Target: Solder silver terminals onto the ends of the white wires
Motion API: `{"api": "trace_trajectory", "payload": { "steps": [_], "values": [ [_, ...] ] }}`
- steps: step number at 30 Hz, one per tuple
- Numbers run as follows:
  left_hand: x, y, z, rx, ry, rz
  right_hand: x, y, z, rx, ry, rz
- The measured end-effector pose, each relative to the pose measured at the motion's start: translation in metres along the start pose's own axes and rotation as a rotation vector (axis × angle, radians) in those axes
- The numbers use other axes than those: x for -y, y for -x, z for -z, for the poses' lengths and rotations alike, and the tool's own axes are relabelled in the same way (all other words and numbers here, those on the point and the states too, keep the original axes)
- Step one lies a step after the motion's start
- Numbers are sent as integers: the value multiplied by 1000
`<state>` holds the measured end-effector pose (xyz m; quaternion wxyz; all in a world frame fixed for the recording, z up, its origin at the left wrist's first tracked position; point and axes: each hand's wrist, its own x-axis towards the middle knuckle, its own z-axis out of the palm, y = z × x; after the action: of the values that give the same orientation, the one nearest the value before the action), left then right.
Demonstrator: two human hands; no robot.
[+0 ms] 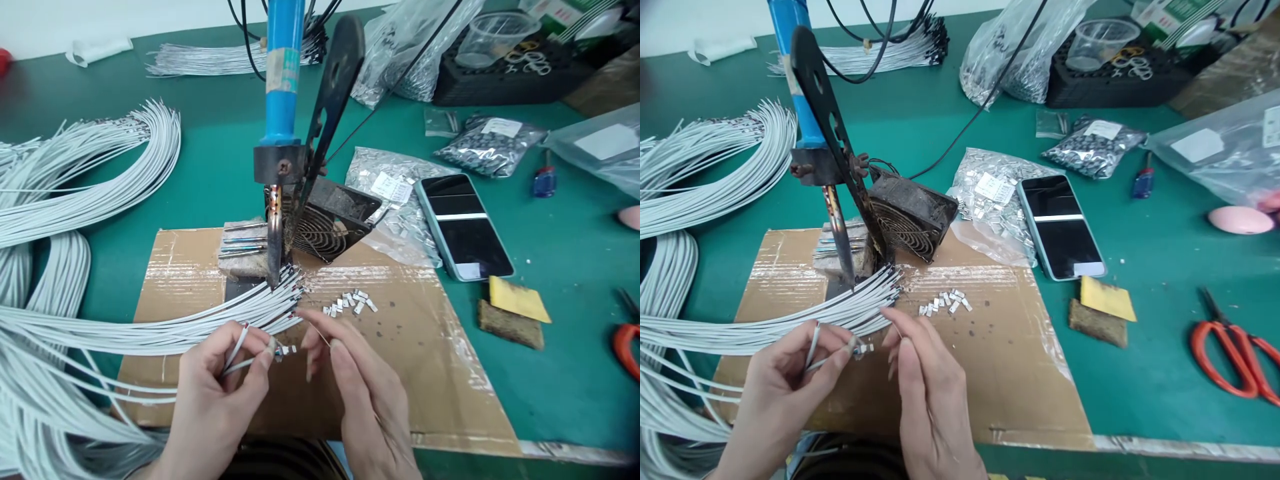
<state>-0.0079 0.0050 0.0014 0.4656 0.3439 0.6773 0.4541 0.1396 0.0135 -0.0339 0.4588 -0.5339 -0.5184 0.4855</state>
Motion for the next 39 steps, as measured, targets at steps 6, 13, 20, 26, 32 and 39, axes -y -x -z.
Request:
{"api": "trace_trajectory", "payload": {
  "steps": [6,13,20,26,32,39],
  "values": [
    [-1,-10,-1,-40,-10,-26,-6,-3,10,-82,100,-56],
    [-1,-24,4,-8,-35,-58,11,-13,1,-71,-10,10],
    [-3,-36,5,36,-61,-126,17,-19,-12,-56,5,55],
    [-12,-41,-4,-32,-27,-138,17,-23,-14,-84,32,-8],
    [-15,-46,-6,-31,-8,-121,17,-28,-15,-105,-13,-49],
    [-19,-47,-6,-33,-1,-134,17,-29,-13,-89,-20,-51]
  ]
}}
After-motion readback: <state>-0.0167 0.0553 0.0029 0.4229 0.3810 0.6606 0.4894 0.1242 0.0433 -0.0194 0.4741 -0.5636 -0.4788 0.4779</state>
